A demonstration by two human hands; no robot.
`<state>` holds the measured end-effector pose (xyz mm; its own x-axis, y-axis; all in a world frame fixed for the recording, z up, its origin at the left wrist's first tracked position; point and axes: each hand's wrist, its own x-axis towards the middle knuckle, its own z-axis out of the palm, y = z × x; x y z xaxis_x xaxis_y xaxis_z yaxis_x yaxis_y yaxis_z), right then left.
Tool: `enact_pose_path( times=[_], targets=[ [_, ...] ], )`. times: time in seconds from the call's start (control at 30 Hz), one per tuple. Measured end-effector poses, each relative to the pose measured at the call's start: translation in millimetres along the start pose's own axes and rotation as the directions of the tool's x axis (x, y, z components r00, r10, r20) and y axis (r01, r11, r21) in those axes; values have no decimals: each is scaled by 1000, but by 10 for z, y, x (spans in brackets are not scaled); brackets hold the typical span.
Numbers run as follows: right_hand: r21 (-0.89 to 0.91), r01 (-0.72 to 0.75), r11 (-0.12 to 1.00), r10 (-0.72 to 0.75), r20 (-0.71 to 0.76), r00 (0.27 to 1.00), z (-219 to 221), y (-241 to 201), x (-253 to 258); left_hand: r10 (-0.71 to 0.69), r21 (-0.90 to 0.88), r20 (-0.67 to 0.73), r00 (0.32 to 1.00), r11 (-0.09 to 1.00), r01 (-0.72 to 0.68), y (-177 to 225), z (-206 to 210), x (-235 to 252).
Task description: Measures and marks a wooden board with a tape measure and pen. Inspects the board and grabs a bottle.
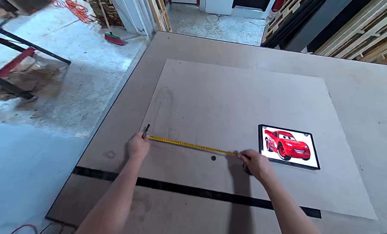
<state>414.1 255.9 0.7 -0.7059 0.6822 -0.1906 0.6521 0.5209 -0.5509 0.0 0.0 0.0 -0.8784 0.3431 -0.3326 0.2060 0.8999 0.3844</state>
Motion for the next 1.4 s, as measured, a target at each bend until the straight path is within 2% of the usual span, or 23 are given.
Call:
enact_pose_path(
  times=[0.17,0.3,0.37,0.47,0.67,0.9,1.0,1.07,1.1,1.13,1.2,1.23,1.27,1.3,1.33,1.4],
  targets=[
    [-131,-20,991,-14,-252,968,123,-135,1464,25,137,-162,986,991,-2,569,301,1085],
    [-156,-40,987,-44,-504,863,404,-53,2040,166,170,-315,935,978,-117,715,456,1494],
    [-138,-13,990,-70,-576,814,524,12,2107,213,158,-314,925,973,-170,704,440,1552],
    [-58,12,998,-42,-562,826,504,42,2103,249,168,-334,909,965,-202,651,446,1662],
    [-44,-35,998,4,-570,821,487,-16,2101,205,208,-392,897,969,-131,768,451,1887],
    [-49,-94,994,49,-573,818,484,-53,2068,182,215,-410,894,971,-99,792,464,1869],
    [-60,-136,989,80,-556,828,474,-93,2052,247,208,-420,873,963,-173,736,445,1918],
    [-62,-149,987,92,-542,836,480,-101,2027,334,174,-472,816,943,-286,602,425,1955],
    [-63,-150,987,93,-539,837,481,-99,2021,395,148,-530,751,915,-376,546,429,1956],
    [-62,-150,987,94,-536,839,479,-97,2014,468,120,-596,653,856,-504,520,454,1931],
    [-55,-140,989,90,-534,841,471,-98,1990,595,62,-649,474,663,-746,624,543,1697],
    [-47,-131,990,85,-536,840,467,-98,1975,654,14,-635,412,542,-840,741,616,1512],
    [-39,-122,992,82,-540,838,466,-98,1951,703,-69,-602,379,427,-901,886,701,1317],
    [-33,-113,993,77,-546,834,471,-95,1926,721,-185,-577,384,342,-921,1037,786,1146],
    [-33,-106,994,71,-548,833,478,-89,1905,709,-321,-559,431,294,-900,1204,880,1009],
    [-40,-106,994,67,-545,836,494,-77,1887,611,-621,-487,624,260,-739,1590,1098,850]
  ],
)
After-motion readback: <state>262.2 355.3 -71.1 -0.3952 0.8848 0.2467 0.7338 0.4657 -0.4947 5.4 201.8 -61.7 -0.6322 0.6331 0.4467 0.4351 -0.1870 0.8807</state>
